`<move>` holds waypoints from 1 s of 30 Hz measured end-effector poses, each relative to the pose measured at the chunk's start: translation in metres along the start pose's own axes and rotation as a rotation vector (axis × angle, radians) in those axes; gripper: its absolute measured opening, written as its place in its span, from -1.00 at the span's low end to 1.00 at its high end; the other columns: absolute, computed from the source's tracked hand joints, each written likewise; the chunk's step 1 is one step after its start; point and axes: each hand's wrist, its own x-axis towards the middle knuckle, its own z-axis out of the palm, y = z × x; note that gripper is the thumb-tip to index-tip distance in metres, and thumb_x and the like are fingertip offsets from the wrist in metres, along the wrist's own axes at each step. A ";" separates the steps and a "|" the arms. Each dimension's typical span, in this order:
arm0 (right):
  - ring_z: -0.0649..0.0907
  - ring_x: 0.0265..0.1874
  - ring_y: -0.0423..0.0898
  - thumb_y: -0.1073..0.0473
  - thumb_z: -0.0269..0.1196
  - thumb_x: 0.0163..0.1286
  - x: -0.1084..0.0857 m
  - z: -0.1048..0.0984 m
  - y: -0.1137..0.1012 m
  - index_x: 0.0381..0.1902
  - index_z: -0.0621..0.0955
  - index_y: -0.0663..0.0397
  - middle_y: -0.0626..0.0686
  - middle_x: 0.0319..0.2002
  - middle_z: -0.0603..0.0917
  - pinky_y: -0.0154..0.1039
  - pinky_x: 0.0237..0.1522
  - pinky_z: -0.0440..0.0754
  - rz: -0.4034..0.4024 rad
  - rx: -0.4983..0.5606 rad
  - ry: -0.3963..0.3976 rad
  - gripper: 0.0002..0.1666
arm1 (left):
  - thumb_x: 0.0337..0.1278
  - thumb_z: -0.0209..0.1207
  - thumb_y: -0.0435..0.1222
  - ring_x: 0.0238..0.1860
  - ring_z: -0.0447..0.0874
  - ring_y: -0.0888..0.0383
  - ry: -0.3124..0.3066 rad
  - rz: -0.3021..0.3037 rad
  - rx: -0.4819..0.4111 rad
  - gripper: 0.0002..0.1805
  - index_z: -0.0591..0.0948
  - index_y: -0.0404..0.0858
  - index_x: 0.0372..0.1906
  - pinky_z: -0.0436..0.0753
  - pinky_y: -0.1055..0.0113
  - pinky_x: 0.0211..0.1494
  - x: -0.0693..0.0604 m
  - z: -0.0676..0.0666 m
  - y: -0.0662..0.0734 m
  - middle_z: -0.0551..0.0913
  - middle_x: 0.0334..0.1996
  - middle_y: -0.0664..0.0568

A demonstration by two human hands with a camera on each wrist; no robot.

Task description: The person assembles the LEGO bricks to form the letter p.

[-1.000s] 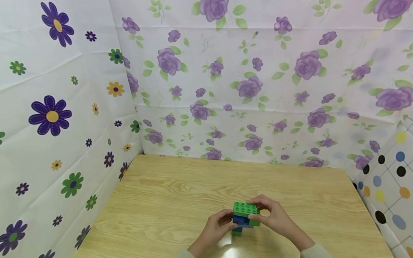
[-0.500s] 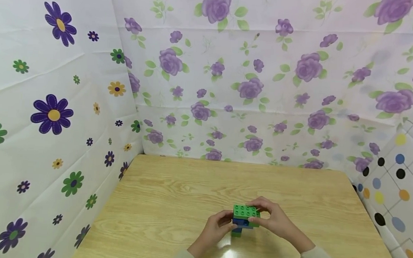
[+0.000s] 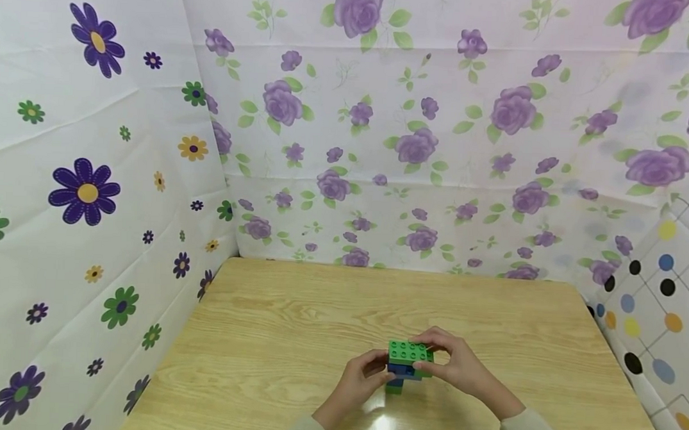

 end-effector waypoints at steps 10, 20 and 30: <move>0.59 -0.16 -0.20 0.06 0.39 0.22 -0.001 0.003 0.000 0.05 0.61 -0.10 -0.05 -0.06 0.61 -0.27 -0.11 0.66 0.005 0.007 0.013 -0.58 | 0.19 0.27 -0.30 0.15 0.56 0.05 -0.003 -0.002 0.001 -0.61 0.56 -0.21 0.12 0.54 0.32 0.22 -0.001 -0.002 -0.001 0.60 0.08 -0.04; 0.57 -0.04 -0.18 0.09 0.31 0.31 -0.001 0.005 0.001 0.07 0.63 -0.04 -0.03 0.02 0.60 -0.24 -0.05 0.65 0.045 0.042 0.031 -0.64 | 0.19 0.25 -0.39 0.15 0.55 -0.05 -0.006 0.008 0.019 -0.61 0.55 -0.30 0.13 0.54 0.19 0.24 0.000 0.000 0.002 0.59 0.08 -0.14; 0.59 -0.09 -0.19 0.11 0.32 0.30 0.000 0.008 0.000 0.05 0.65 0.01 -0.08 -0.01 0.63 -0.26 -0.14 0.65 0.058 0.020 0.050 -0.65 | 0.20 0.27 -0.25 0.16 0.55 0.10 -0.011 -0.002 -0.001 -0.59 0.55 -0.16 0.15 0.54 0.35 0.23 0.001 -0.001 -0.003 0.59 0.10 0.01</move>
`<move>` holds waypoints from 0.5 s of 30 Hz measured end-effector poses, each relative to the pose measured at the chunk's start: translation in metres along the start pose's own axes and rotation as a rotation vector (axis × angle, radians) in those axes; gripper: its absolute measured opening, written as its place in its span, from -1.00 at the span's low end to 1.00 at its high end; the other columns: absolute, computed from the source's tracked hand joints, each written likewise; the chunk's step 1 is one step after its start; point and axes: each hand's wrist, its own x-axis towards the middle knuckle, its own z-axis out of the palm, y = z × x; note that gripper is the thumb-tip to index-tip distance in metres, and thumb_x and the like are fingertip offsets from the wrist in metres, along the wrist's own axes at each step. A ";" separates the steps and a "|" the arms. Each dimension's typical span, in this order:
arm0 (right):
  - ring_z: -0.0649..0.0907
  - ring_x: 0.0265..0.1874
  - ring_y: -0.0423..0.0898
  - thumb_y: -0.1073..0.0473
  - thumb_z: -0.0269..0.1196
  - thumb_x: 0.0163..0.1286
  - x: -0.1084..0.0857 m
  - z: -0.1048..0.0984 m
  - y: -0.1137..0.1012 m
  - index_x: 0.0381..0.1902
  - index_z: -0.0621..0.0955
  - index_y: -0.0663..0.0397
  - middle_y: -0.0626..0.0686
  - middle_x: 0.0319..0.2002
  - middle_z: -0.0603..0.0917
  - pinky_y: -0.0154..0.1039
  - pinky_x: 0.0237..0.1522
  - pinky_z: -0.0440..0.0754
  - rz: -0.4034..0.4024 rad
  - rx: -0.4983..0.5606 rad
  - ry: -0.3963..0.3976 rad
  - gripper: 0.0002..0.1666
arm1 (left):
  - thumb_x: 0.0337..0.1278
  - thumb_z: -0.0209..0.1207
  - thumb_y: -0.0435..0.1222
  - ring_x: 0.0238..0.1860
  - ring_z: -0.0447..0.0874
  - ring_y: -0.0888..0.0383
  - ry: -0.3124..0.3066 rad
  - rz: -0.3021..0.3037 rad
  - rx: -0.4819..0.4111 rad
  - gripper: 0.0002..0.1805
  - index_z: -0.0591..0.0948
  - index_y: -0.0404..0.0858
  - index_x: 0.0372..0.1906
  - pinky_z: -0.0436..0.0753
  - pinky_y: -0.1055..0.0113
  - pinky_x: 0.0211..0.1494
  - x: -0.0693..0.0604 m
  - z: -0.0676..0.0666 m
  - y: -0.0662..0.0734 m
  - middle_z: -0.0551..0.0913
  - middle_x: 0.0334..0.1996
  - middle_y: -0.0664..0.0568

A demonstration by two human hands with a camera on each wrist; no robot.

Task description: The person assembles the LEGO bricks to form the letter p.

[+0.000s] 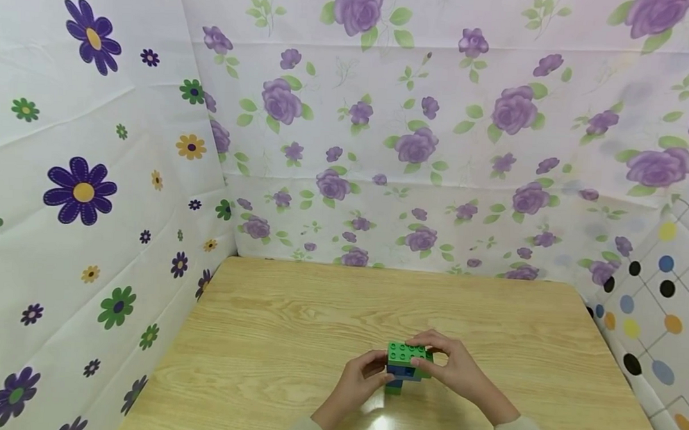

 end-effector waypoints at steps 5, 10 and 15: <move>0.59 -0.10 -0.20 0.10 0.33 0.29 0.000 0.001 -0.002 0.04 0.66 -0.08 -0.08 -0.02 0.64 -0.27 -0.14 0.64 0.008 -0.002 0.016 -0.66 | 0.19 0.28 -0.22 0.16 0.54 0.13 0.000 -0.022 -0.008 -0.58 0.55 -0.13 0.16 0.53 0.39 0.21 0.001 0.000 -0.001 0.59 0.11 0.03; 0.59 -0.15 -0.19 0.08 0.33 0.30 -0.001 0.002 -0.002 0.05 0.65 -0.06 -0.12 -0.04 0.65 -0.25 -0.10 0.61 0.014 -0.016 0.014 -0.65 | 0.18 0.28 -0.26 0.15 0.55 0.13 0.011 -0.020 -0.006 -0.59 0.56 -0.14 0.15 0.54 0.38 0.21 0.000 0.001 -0.001 0.59 0.10 0.03; 0.56 -0.11 -0.22 0.03 0.33 0.29 -0.002 0.003 -0.004 0.05 0.65 -0.07 -0.19 -0.08 0.63 -0.24 -0.07 0.57 0.003 -0.065 0.028 -0.63 | 0.18 0.28 -0.28 0.15 0.55 0.11 0.012 -0.006 0.003 -0.59 0.56 -0.15 0.16 0.54 0.36 0.22 0.000 0.001 0.000 0.60 0.10 0.01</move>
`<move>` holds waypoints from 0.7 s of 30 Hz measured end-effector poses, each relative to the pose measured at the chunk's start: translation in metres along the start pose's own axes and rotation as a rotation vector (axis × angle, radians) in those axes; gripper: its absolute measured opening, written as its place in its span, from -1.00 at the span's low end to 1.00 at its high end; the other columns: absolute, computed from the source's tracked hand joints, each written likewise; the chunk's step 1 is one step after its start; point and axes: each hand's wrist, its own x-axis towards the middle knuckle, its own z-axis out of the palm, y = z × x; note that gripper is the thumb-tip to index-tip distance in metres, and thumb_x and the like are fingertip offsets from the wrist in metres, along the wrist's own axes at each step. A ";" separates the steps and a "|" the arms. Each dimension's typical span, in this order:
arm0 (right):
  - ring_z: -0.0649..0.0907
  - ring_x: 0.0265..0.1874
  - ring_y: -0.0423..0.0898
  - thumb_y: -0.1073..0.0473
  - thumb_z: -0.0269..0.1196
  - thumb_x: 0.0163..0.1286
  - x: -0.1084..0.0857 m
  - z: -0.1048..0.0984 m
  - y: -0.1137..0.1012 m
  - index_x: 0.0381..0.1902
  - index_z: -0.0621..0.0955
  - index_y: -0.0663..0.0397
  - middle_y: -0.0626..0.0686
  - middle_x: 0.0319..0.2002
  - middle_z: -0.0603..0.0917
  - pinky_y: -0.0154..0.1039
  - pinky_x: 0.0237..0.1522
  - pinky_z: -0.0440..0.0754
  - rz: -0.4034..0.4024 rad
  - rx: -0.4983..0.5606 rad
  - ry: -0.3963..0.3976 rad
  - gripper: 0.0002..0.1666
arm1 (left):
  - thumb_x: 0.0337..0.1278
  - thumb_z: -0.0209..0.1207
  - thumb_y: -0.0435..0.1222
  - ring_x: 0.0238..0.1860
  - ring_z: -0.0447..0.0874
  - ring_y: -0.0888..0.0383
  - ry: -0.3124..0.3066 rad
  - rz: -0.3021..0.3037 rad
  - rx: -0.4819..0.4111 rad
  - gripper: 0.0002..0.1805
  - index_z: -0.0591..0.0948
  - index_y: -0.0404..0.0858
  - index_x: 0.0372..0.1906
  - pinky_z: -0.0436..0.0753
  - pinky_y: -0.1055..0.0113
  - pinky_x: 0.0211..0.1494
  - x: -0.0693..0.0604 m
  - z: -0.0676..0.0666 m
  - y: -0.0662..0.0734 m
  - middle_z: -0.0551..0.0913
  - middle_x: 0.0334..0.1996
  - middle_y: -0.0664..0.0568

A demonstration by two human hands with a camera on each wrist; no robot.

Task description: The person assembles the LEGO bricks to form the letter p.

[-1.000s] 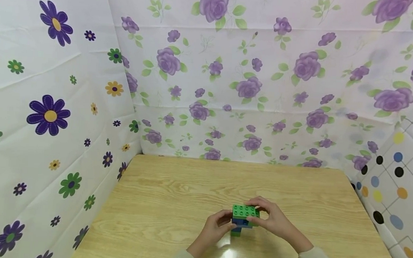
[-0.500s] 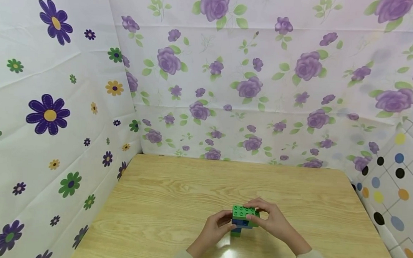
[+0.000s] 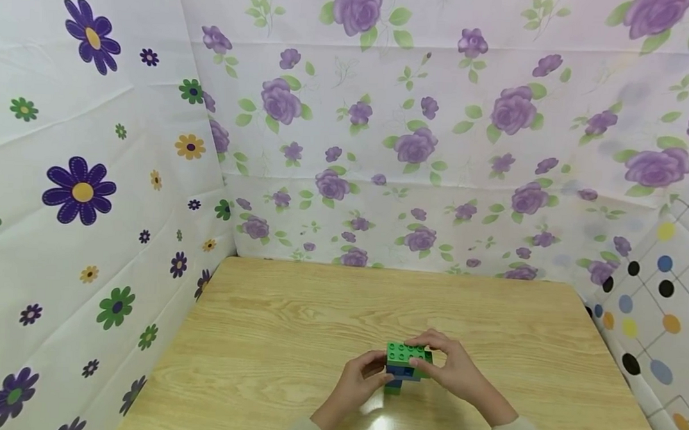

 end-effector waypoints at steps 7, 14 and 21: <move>0.54 -0.15 -0.21 0.09 0.32 0.30 -0.005 0.005 -0.002 0.08 0.61 -0.16 -0.19 -0.10 0.62 -0.27 -0.14 0.60 -0.042 -0.020 0.042 -0.63 | 0.19 0.27 -0.27 0.17 0.54 0.08 -0.004 -0.001 0.021 -0.57 0.54 -0.18 0.17 0.54 0.35 0.22 -0.001 0.001 0.001 0.58 0.12 0.00; 0.55 -0.01 -0.12 0.12 0.30 0.32 -0.010 0.002 -0.001 0.17 0.55 -0.20 -0.08 0.06 0.60 -0.16 -0.05 0.63 -0.020 0.004 0.039 -0.55 | 0.19 0.27 -0.28 0.16 0.55 0.09 -0.003 0.001 0.010 -0.59 0.55 -0.18 0.15 0.54 0.35 0.23 0.000 0.001 0.001 0.59 0.10 0.00; 0.55 0.05 -0.17 0.06 0.32 0.29 -0.021 -0.002 0.009 0.15 0.53 -0.30 -0.20 0.08 0.58 -0.17 -0.04 0.61 0.009 -0.037 0.075 -0.54 | 0.17 0.28 -0.34 0.15 0.55 0.06 0.011 -0.018 0.005 -0.59 0.56 -0.18 0.14 0.54 0.32 0.23 0.000 0.002 0.000 0.60 0.09 0.00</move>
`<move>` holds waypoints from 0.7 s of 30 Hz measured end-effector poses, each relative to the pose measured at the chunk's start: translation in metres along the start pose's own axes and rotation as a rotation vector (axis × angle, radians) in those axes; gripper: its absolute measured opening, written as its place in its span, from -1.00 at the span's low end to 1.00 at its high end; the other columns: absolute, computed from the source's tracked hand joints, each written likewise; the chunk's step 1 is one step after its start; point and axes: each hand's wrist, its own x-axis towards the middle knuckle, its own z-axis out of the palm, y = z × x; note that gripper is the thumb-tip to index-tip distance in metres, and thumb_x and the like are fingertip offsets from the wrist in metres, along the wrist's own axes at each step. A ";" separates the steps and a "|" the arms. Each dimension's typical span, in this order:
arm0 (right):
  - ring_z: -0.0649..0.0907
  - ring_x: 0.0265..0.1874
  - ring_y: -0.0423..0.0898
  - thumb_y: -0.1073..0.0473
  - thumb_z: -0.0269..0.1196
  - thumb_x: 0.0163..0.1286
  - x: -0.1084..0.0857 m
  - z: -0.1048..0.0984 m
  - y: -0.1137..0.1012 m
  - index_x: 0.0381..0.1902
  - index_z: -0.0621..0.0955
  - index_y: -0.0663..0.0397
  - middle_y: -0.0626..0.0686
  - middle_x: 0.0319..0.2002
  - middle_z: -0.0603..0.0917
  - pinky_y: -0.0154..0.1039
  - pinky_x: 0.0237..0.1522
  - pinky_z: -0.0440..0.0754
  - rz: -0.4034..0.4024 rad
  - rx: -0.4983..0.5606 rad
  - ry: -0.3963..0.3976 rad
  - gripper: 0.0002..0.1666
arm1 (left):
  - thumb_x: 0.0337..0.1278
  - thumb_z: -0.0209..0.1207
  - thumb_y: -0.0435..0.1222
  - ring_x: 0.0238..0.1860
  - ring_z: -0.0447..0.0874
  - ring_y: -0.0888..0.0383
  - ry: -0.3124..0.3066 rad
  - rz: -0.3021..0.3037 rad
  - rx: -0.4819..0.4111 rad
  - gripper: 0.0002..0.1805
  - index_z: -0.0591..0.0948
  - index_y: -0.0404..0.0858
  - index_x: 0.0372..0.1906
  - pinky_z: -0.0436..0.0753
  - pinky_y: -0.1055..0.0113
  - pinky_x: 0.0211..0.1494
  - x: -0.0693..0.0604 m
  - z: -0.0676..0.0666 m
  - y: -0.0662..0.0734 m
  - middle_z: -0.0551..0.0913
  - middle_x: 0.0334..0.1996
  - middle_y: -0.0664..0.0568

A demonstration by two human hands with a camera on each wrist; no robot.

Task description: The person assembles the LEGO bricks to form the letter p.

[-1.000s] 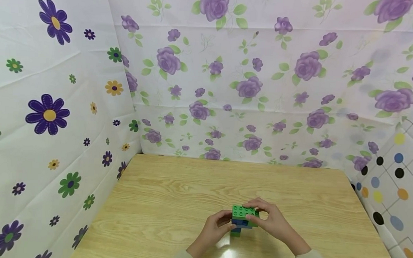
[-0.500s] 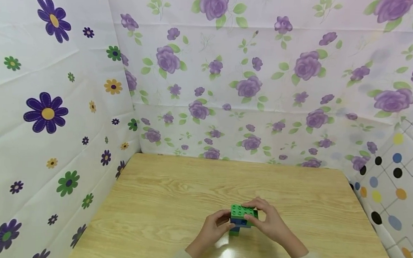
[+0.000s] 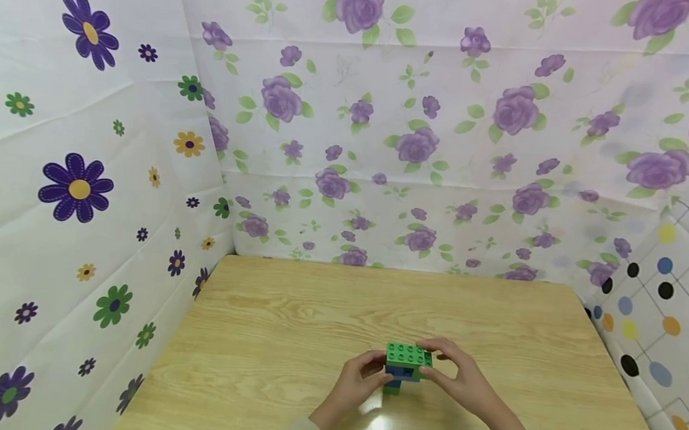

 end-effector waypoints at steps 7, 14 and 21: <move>0.55 -0.01 -0.20 0.03 0.36 0.25 0.000 0.002 0.001 0.10 0.56 -0.35 -0.22 0.05 0.60 -0.20 -0.08 0.59 0.028 -0.002 0.031 -0.55 | 0.16 0.29 -0.30 0.14 0.56 0.08 0.005 -0.003 -0.003 -0.60 0.57 -0.17 0.12 0.54 0.35 0.22 -0.001 0.000 0.001 0.61 0.07 0.01; 0.57 -0.02 -0.21 0.04 0.38 0.23 -0.001 0.004 -0.001 0.09 0.59 -0.24 -0.23 0.03 0.61 -0.22 -0.09 0.60 0.026 -0.001 0.055 -0.55 | 0.17 0.28 -0.26 0.15 0.55 0.09 -0.007 0.020 0.009 -0.59 0.56 -0.17 0.14 0.53 0.36 0.22 -0.001 -0.001 -0.001 0.60 0.09 0.01; 0.56 -0.08 -0.19 0.06 0.37 0.24 -0.002 0.004 -0.001 0.09 0.59 -0.25 -0.18 0.02 0.62 -0.23 -0.13 0.59 0.009 -0.012 0.062 -0.56 | 0.18 0.27 -0.32 0.15 0.55 0.01 0.002 0.021 0.001 -0.59 0.55 -0.22 0.14 0.56 0.27 0.22 -0.001 0.000 0.004 0.60 0.10 -0.07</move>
